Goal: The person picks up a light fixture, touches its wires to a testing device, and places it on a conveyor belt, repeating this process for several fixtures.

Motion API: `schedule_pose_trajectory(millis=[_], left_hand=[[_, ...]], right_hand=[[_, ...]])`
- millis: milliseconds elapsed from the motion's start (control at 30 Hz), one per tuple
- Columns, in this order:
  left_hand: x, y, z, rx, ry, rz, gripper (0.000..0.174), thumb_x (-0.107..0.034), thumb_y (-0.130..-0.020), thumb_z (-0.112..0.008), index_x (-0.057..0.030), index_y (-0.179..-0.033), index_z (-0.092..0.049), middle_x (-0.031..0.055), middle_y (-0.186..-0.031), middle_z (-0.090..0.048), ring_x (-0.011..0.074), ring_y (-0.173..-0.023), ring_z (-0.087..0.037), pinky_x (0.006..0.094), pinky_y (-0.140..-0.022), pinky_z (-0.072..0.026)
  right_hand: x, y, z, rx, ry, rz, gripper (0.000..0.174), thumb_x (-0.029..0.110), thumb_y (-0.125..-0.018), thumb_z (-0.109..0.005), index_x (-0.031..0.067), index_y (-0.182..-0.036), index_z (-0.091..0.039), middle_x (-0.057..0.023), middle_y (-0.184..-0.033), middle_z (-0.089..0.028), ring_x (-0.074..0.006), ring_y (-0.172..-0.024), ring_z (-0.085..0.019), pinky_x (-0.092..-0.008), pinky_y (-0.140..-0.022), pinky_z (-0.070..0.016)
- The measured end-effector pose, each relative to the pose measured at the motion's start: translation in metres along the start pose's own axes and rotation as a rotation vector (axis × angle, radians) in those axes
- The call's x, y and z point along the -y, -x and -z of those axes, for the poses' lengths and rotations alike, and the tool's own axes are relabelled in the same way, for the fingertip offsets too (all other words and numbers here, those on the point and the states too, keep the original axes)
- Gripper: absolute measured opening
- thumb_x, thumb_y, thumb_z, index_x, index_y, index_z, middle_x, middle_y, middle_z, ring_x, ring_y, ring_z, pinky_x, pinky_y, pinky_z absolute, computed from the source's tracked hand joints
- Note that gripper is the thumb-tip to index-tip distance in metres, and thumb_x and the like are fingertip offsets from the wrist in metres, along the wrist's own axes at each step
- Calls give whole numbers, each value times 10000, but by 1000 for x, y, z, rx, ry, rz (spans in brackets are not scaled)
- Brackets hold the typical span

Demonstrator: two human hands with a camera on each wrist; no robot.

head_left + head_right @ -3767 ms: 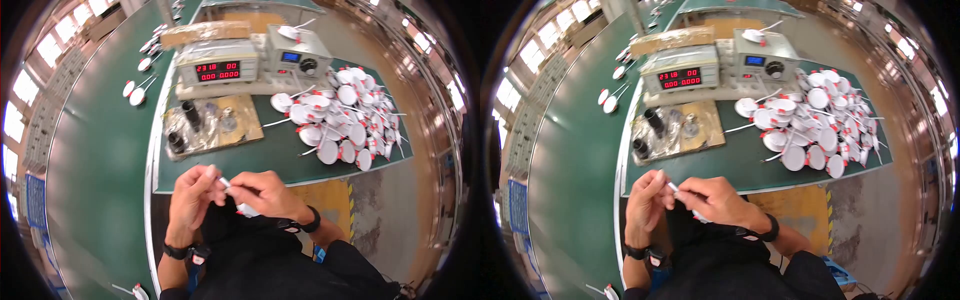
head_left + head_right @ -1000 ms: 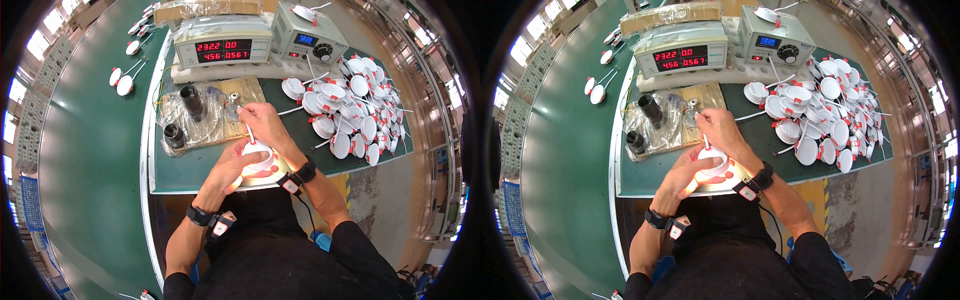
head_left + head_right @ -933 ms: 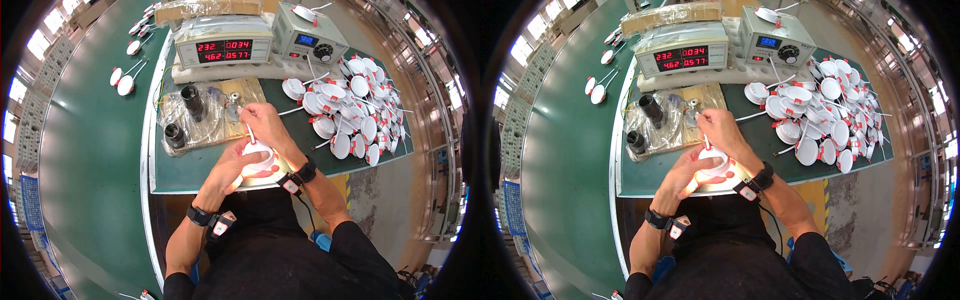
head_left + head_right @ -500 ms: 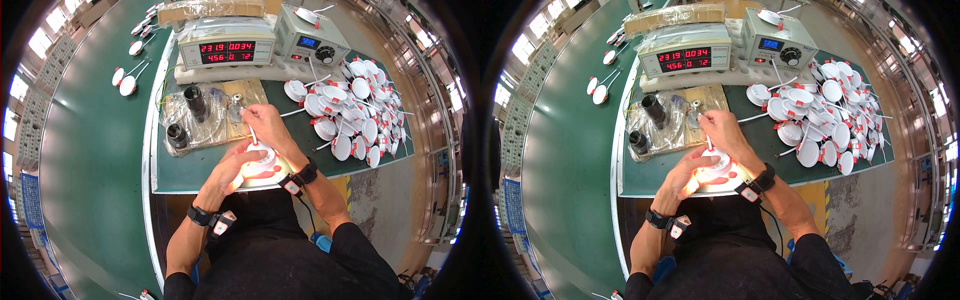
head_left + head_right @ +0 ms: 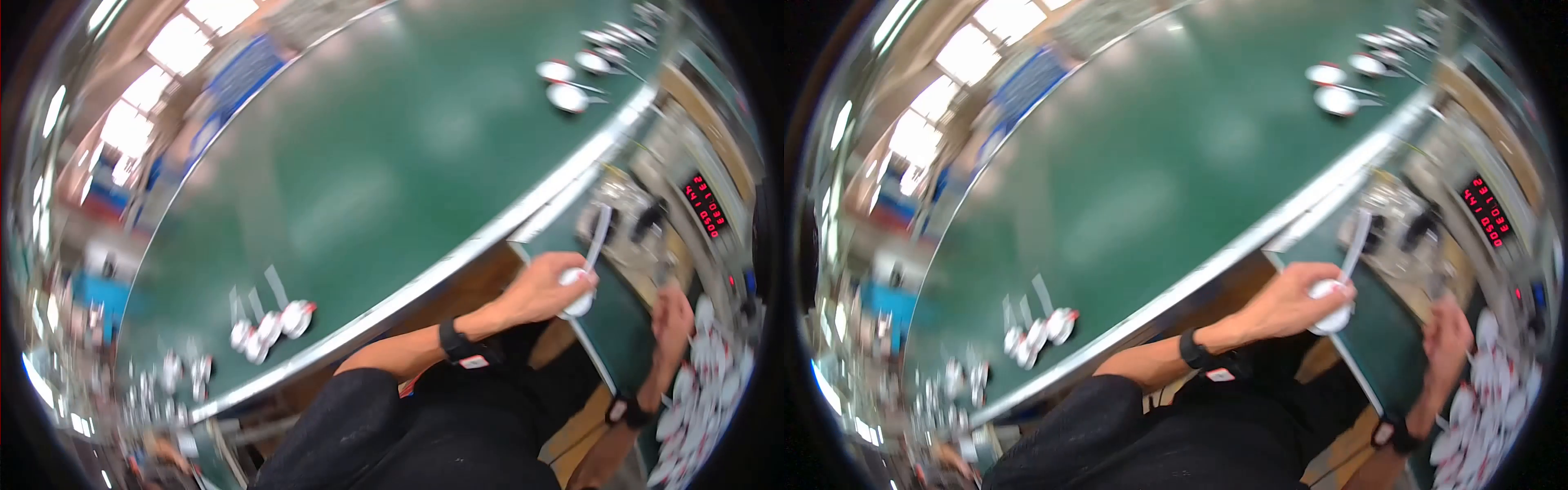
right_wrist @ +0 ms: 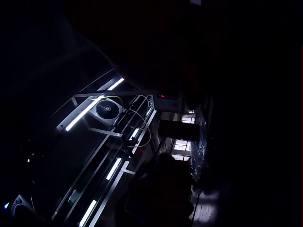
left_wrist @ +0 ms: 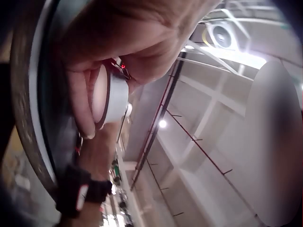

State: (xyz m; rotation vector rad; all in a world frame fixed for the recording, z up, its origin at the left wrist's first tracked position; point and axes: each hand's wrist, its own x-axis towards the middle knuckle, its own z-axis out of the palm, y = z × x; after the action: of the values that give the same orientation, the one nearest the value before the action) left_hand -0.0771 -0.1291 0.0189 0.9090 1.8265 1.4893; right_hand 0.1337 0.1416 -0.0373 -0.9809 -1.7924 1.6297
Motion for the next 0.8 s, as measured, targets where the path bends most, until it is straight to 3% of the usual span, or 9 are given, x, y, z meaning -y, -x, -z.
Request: schedule_pose_trajectory(millis=[67, 100, 200, 267, 400, 500, 600, 700, 800], left_hand=[[34, 50, 68, -489, -347, -141, 201, -220, -960, -661, -51, -1048, -725, 121, -1055, -701, 224, -937, -672, 337, -845, -516], [35, 83, 105, -658, -549, -122, 165, -215, -930, -675, -85, -1010, -739, 184, -1139, -660, 319, -1041, -642, 406, -910, -498], [67, 208, 182, -933, -1352, 260, 379, -228, -912, -670, 34, -1185, -650, 323, -1372, -511, 492, -1274, -476, 541, -1078, -379], [67, 250, 195, -1148, -1862, 383, 356, -228, -903, -665, 82, -1069, -611, 360, -1329, -490, 496, -1261, -458, 535, -1063, -391], [-15, 218, 193, -804, -1239, 233, 452, -299, -936, -670, 72, -1189, -622, 313, -1326, -568, 453, -1216, -552, 502, -1035, -447], [-62, 123, 183, -421, -1058, 100, 501, -353, -961, -665, 22, -1290, -619, 206, -1188, -704, 362, -1104, -669, 462, -985, -503], [-77, 1, 179, -92, -950, 88, 511, -373, -964, -647, 24, -1286, -625, 216, -1173, -707, 350, -1114, -670, 452, -975, -514], [-29, -127, 182, 9, -1093, -6, 664, -353, -946, -663, 3, -1467, -459, 245, -1373, -593, 374, -1188, -631, 444, -1023, -492], [30, -240, 172, -104, -1107, -273, 769, -328, -926, -687, -31, -1548, -345, 248, -1504, -471, 373, -1307, -545, 441, -1091, -436]], right_hand=[[29, 15, -11, -59, 65, -24, 296, 353, -1049, -585, 80, -964, -664, 56, -611, -501, 4, -446, -367, -179, -391, -228], [32, 17, -10, -43, 70, -3, 290, 346, -1052, -580, 80, -970, -661, 55, -610, -502, 5, -443, -363, -181, -390, -218], [32, 22, -11, -27, 39, 65, 273, 327, -1063, -562, 81, -985, -652, 53, -606, -502, 7, -435, -352, -186, -390, -195], [36, 25, -8, -49, 16, 111, 268, 318, -1071, -547, 82, -992, -644, 54, -605, -500, 6, -432, -347, -189, -390, -189], [38, 26, -3, -58, -16, 106, 255, 307, -1075, -539, 92, -982, -639, 60, -600, -494, 1, -418, -327, -187, -387, -180], [42, 34, -5, -69, 45, 98, 231, 288, -1056, -570, 92, -960, -645, 51, -598, -504, -8, -425, -360, -190, -381, -214], [64, 54, -10, -57, -19, 114, 182, 198, -1031, -603, 41, -959, -661, 6, -623, -583, -25, -455, -434, -193, -408, -296], [77, 69, -3, -104, -32, 52, 234, 212, -1038, -593, 11, -940, -658, -6, -614, -588, -26, -462, -442, -192, -424, -304], [82, 81, 5, -160, -38, -29, 233, 202, -1032, -603, -3, -936, -656, -13, -616, -594, -26, -465, -449, -190, -431, -311]])
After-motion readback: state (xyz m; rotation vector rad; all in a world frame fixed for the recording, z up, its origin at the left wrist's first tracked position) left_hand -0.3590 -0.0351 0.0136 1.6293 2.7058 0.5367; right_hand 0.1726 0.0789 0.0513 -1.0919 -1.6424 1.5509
